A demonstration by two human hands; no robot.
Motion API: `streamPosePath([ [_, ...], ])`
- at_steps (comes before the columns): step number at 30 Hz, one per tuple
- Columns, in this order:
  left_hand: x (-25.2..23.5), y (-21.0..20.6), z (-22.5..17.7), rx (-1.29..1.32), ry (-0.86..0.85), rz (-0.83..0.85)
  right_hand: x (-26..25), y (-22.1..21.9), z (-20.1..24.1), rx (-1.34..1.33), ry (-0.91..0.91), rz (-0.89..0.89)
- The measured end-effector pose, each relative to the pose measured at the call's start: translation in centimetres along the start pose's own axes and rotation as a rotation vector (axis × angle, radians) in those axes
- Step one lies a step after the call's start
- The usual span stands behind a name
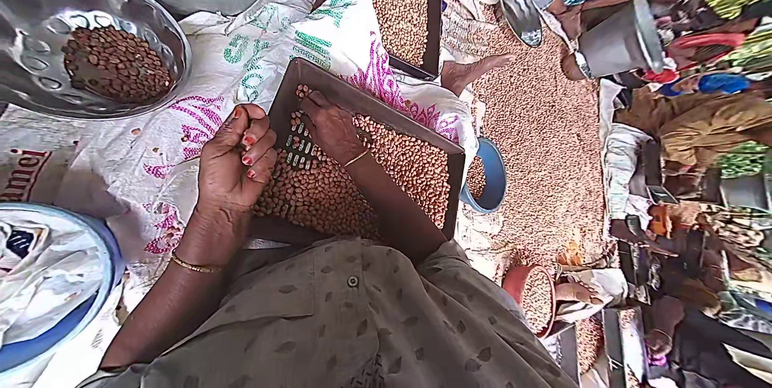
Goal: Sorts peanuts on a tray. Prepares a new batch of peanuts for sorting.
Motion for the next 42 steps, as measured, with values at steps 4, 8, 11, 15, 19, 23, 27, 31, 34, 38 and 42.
streamPosePath([
  [4, -0.1, -0.3, 0.0, -0.034, 0.019, -0.013, 0.3, 0.2, 0.0, 0.029, -0.018, -0.069],
  [8, -0.8, -0.6, 0.1, -0.310, 0.108, -0.063, 0.8, 5.2, 0.3, -0.412, 0.045, -0.225],
  [11, -0.3, -0.9, 0.6, -0.365, 0.160, -0.027, 1.5, 9.1, 2.7, -0.932, 0.189, -0.170],
  [15, -0.2, -0.7, 0.4, -0.276, 0.163, 0.016, 0.8, 9.1, 0.2, -0.820, 0.076, -0.278],
  [19, -0.3, -0.3, 0.2, -0.175, 0.100, 0.029, 0.6, 4.7, -3.2, -0.212, -0.055, -0.158],
  [23, 0.5, -0.4, 0.4, -0.165, 0.086, 0.032, 2.1, 1.7, -3.5, -0.072, 0.085, 0.011],
  [27, 1.0, 0.5, 0.5, -0.114, 0.057, 0.030, 5.0, 5.0, -4.7, -0.679, 0.101, 0.006],
  [31, 0.9, 1.5, 0.3, 0.024, 0.006, 0.028, 10.8, 9.2, -10.3, -0.261, -0.173, -0.333],
  [34, -0.9, 0.4, -0.6, 0.287, -0.046, -0.005, 17.3, 11.5, -13.7, -0.085, -0.442, -0.591],
  [38, -0.2, 0.3, -0.3, 0.406, -0.068, -0.099, 24.8, 11.4, -14.9, -0.125, -0.838, -0.682],
  [42, 1.9, -2.2, 1.4, 0.281, 0.067, -0.249, 27.1, 9.9, -15.8, -0.327, -0.980, -0.705],
])
Point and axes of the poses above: each hand's wrist, its own x-axis away from the middle knuckle, its own y-axis out of the back of the hand, z = x × y, the point moved 4 cm from there along -x, towards the middle knuckle, and after that the axes turned 7 degrees about -x, right-handed, at the moved point
